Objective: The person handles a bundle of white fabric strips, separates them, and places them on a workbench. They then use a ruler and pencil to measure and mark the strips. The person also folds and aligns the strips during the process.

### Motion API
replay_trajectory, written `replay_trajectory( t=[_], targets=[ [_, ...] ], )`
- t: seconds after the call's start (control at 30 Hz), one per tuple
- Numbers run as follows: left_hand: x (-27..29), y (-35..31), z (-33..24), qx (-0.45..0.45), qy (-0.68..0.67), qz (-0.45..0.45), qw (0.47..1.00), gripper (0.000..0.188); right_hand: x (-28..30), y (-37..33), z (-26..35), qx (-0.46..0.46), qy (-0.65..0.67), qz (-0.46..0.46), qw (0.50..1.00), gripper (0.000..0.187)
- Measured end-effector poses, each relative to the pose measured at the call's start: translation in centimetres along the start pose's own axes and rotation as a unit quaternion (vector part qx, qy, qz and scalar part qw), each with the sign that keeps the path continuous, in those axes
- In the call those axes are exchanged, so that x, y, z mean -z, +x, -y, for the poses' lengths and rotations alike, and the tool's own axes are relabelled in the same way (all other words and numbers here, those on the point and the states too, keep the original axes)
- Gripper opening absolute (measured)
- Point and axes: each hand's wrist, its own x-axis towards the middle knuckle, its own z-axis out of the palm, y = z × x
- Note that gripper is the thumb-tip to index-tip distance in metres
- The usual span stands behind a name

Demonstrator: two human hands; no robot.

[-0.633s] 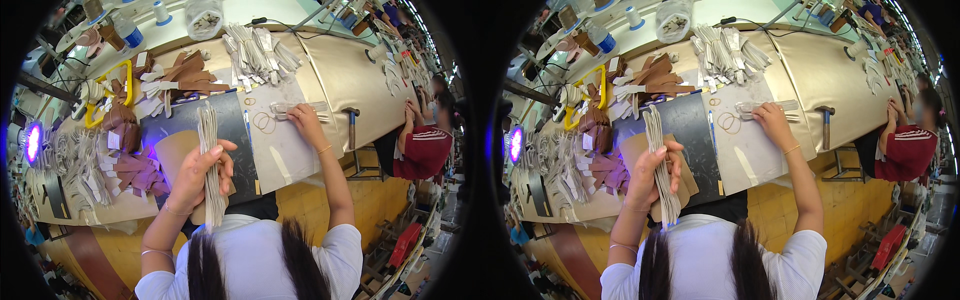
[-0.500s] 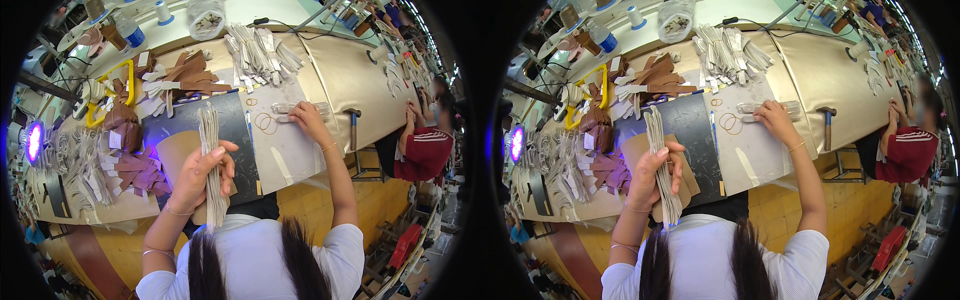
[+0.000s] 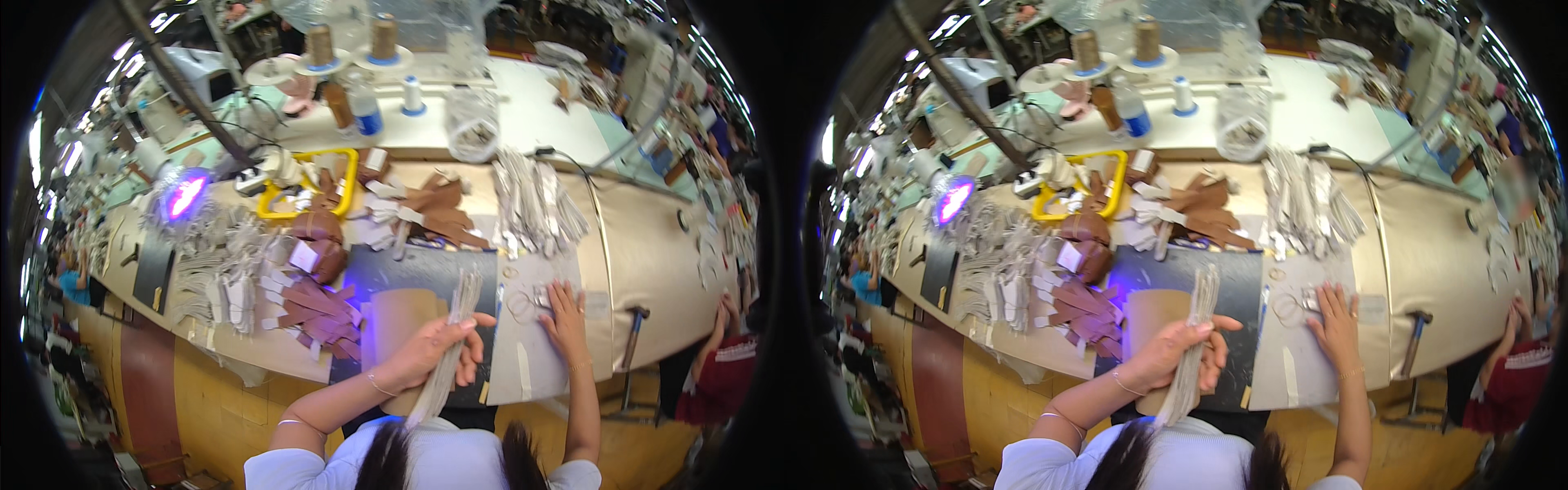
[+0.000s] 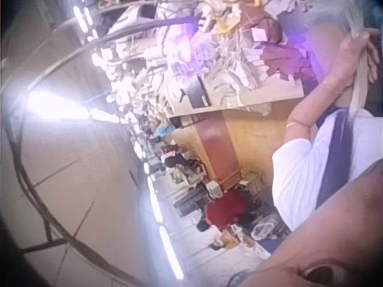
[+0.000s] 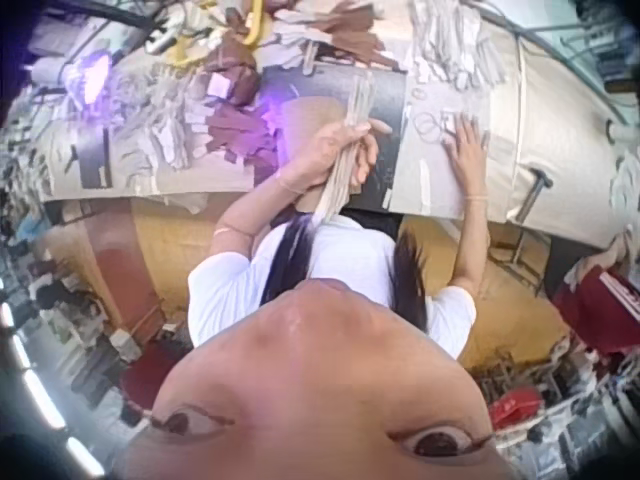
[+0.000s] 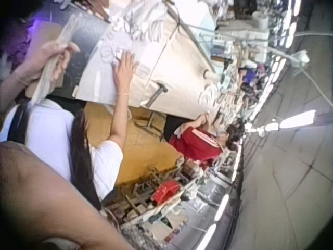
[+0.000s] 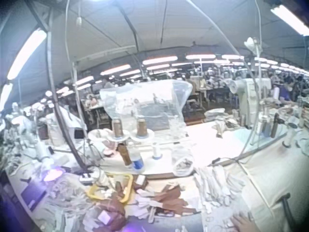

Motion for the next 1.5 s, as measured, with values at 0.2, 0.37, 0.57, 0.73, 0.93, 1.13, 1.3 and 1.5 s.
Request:
replay_trajectory(
  t=[0.2,0.37,0.57,0.73,0.93,1.13,1.3,1.5],
  targets=[
    [0.0,0.4,0.4,-0.143,0.2,-0.029,0.969,0.062,6.1,1.6,8.2,0.077,0.327,-0.087,0.938,0.049],
    [-1.9,-0.1,-0.8,-0.266,0.375,-0.027,0.887,0.06,8.8,0.9,17.7,0.156,0.583,0.024,0.797,0.037],
    [-1.5,-0.6,-1.0,-0.254,0.352,-0.056,0.899,0.069,8.9,0.7,21.1,0.043,0.695,0.015,0.718,0.031],
    [-0.6,-1.3,-1.9,-0.174,0.153,-0.017,0.973,0.056,10.6,0.6,22.7,0.055,0.474,-0.008,0.879,0.038],
    [1.3,0.7,-0.8,-0.237,0.116,-0.059,0.963,0.042,10.0,0.7,24.1,0.028,0.402,-0.05,0.914,0.041],
    [1.8,0.9,-0.2,-0.318,0.02,-0.071,0.945,0.039,8.1,1.4,25.5,0.014,0.341,-0.058,0.938,0.056],
    [2.9,0.5,-0.8,-0.303,-0.023,-0.104,0.947,0.04,7.5,2.0,25.9,0.114,0.267,-0.134,0.947,0.065],
    [3.4,1.0,-0.1,-0.329,-0.003,-0.03,0.944,0.049,6.9,2.4,25.9,0.109,0.236,-0.165,0.951,0.06]
  ],
)
